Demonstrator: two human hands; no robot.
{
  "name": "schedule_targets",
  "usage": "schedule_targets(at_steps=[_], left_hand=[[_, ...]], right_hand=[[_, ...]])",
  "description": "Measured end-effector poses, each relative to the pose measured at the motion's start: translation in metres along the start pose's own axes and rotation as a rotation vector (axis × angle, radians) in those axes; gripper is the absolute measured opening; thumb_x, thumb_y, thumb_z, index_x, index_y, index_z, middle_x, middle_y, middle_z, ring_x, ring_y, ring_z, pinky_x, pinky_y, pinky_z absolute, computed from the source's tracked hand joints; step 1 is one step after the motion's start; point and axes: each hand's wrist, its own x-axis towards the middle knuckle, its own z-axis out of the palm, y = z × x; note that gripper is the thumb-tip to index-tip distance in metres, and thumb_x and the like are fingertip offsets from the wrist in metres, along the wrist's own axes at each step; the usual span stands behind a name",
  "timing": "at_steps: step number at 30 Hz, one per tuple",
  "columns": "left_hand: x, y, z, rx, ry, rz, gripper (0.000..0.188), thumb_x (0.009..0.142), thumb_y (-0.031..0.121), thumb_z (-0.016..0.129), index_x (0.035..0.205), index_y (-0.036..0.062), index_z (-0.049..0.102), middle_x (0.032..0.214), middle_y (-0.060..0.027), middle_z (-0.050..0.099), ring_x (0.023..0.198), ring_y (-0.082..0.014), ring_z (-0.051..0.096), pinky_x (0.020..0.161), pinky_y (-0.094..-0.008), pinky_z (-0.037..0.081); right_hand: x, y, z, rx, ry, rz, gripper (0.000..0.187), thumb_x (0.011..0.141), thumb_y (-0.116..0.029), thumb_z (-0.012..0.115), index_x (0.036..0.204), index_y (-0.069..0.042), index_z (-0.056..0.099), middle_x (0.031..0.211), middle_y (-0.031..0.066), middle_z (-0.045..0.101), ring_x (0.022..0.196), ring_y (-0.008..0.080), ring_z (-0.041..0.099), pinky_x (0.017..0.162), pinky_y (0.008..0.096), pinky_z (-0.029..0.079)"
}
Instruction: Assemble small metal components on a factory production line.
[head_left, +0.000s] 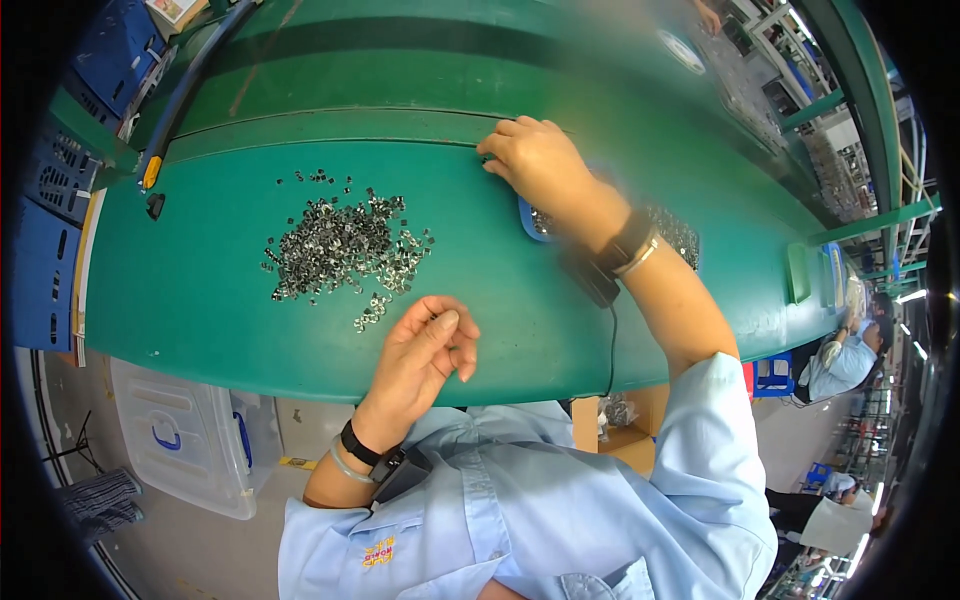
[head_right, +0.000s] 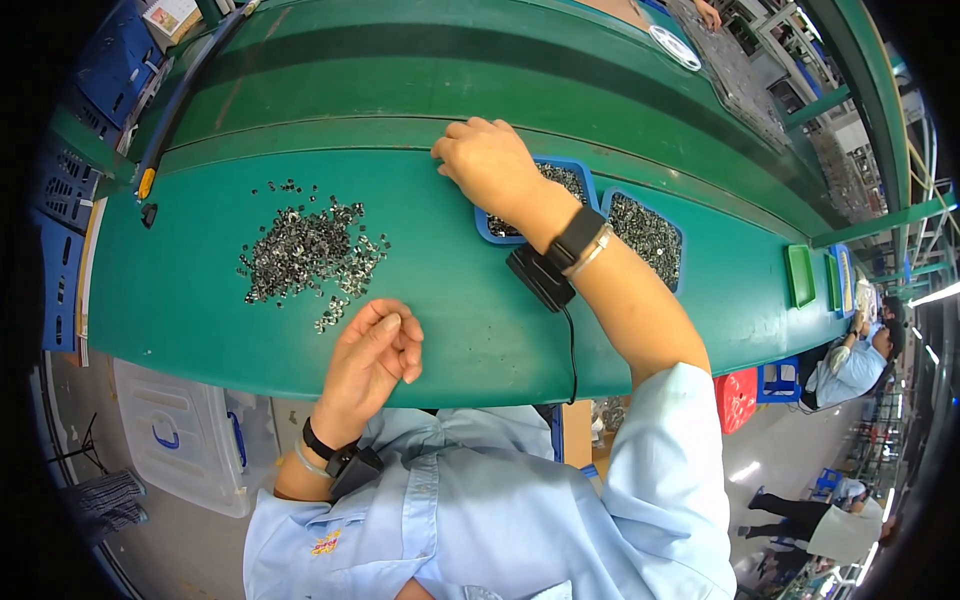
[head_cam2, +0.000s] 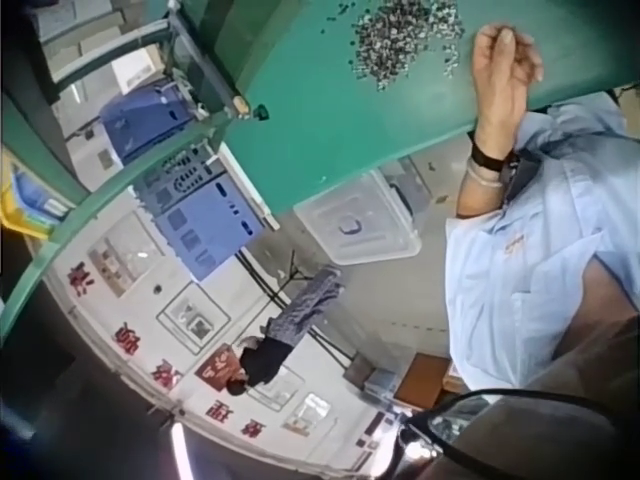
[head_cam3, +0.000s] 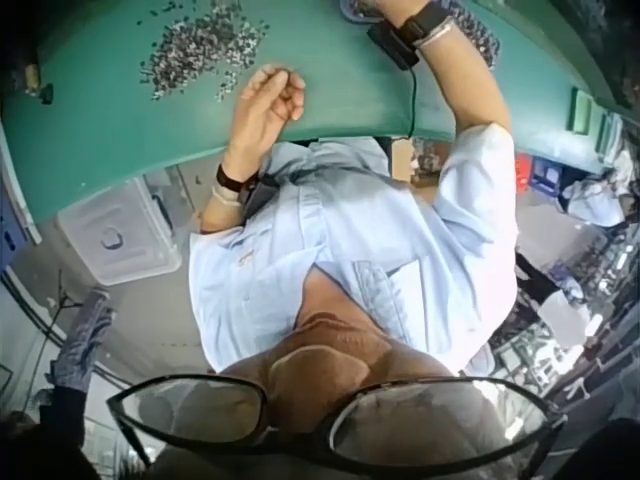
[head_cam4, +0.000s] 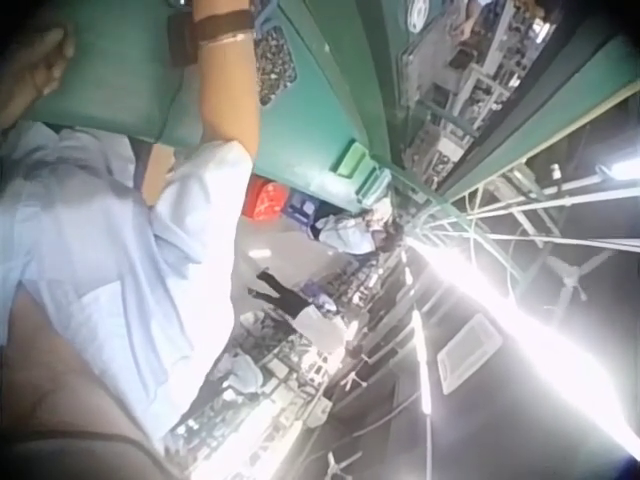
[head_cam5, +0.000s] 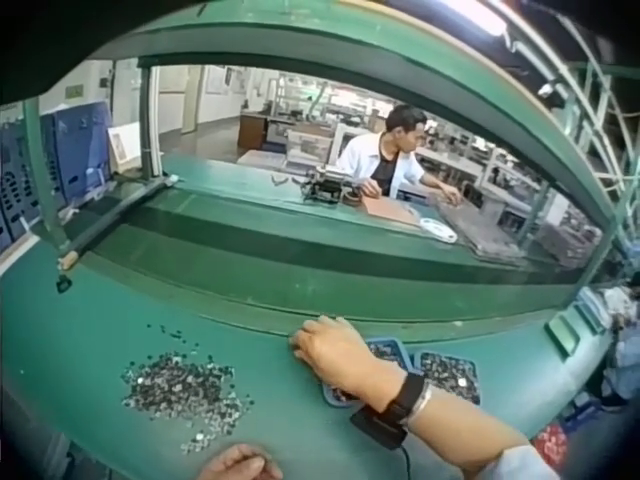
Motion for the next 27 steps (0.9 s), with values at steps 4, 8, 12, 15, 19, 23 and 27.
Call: schedule_targets(at_steps=[4, 8, 12, 15, 19, 23, 27], left_hand=[[-0.001, 0.000, -0.002, -0.022, -0.035, -0.012, 0.014, 0.096, 0.015, 0.048, 0.103, 0.0033, 0.051, 0.090, -0.0081, 0.059, 0.067, -0.0138, 0.054, 0.055, -0.0277, 0.045], [-0.001, 0.001, -0.004, -0.054, -0.070, -0.026, 0.016, 0.096, 0.015, 0.048, 0.105, 0.0025, 0.051, 0.091, -0.0084, 0.059, 0.068, -0.0142, 0.055, 0.056, -0.0280, 0.045], [0.002, 0.004, -0.008, -0.078, -0.059, -0.033, 0.020, 0.096, 0.016, 0.047, 0.109, 0.0011, 0.050, 0.096, -0.0098, 0.060, 0.075, -0.0170, 0.059, 0.059, -0.0297, 0.048], [0.001, 0.006, -0.007, -0.083, -0.015, -0.043, 0.025, 0.097, 0.017, 0.046, 0.114, -0.0002, 0.049, 0.102, -0.0117, 0.061, 0.085, -0.0206, 0.062, 0.065, -0.0320, 0.051], [0.005, 0.005, 0.010, -0.203, 0.064, -0.029, 0.033, 0.098, 0.022, 0.042, 0.122, -0.0015, 0.045, 0.115, -0.0154, 0.057, 0.107, -0.0262, 0.057, 0.085, -0.0371, 0.049], [0.001, -0.004, 0.015, -0.351, -0.012, 0.006, 0.040, 0.099, 0.028, 0.037, 0.127, -0.0013, 0.042, 0.125, -0.0184, 0.051, 0.121, -0.0289, 0.047, 0.100, -0.0415, 0.040], [-0.007, -0.004, 0.025, -0.325, 0.008, -0.001, 0.044, 0.100, 0.031, 0.035, 0.130, -0.0013, 0.040, 0.131, -0.0196, 0.046, 0.124, -0.0296, 0.044, 0.103, -0.0433, 0.037]], right_hand=[[0.017, -0.001, 0.020, -0.168, -0.168, 0.039, 0.013, 0.079, -0.016, 0.063, 0.089, -0.008, 0.065, 0.085, 0.0074, 0.061, 0.086, 0.0272, 0.058, 0.076, 0.0392, 0.046], [0.016, 0.006, 0.032, -0.197, -0.192, 0.046, 0.015, 0.079, -0.016, 0.064, 0.091, -0.008, 0.063, 0.083, 0.0065, 0.061, 0.083, 0.0274, 0.058, 0.074, 0.0388, 0.047], [0.007, -0.006, 0.013, 0.119, -0.091, -0.003, 0.019, 0.076, -0.011, 0.065, 0.095, -0.007, 0.061, 0.081, 0.0063, 0.060, 0.083, 0.0267, 0.058, 0.074, 0.0388, 0.046], [-0.010, -0.047, -0.019, 0.419, 0.036, -0.059, 0.031, 0.072, -0.007, 0.067, 0.102, -0.008, 0.060, 0.077, 0.0068, 0.059, 0.079, 0.0267, 0.056, 0.072, 0.0391, 0.045], [-0.038, -0.086, -0.049, 0.387, -0.071, -0.108, 0.034, 0.072, -0.008, 0.068, 0.105, -0.009, 0.060, 0.076, 0.0063, 0.059, 0.075, 0.0267, 0.055, 0.071, 0.0386, 0.043], [-0.062, -0.096, -0.053, 0.400, -0.015, -0.202, 0.035, 0.073, -0.008, 0.067, 0.107, -0.009, 0.060, 0.074, 0.0055, 0.057, 0.070, 0.0268, 0.052, 0.070, 0.0376, 0.041], [-0.081, -0.090, -0.059, 0.363, -0.134, -0.083, 0.037, 0.070, -0.004, 0.067, 0.106, -0.008, 0.060, 0.078, 0.0051, 0.059, 0.075, 0.0255, 0.054, 0.069, 0.0371, 0.042]])
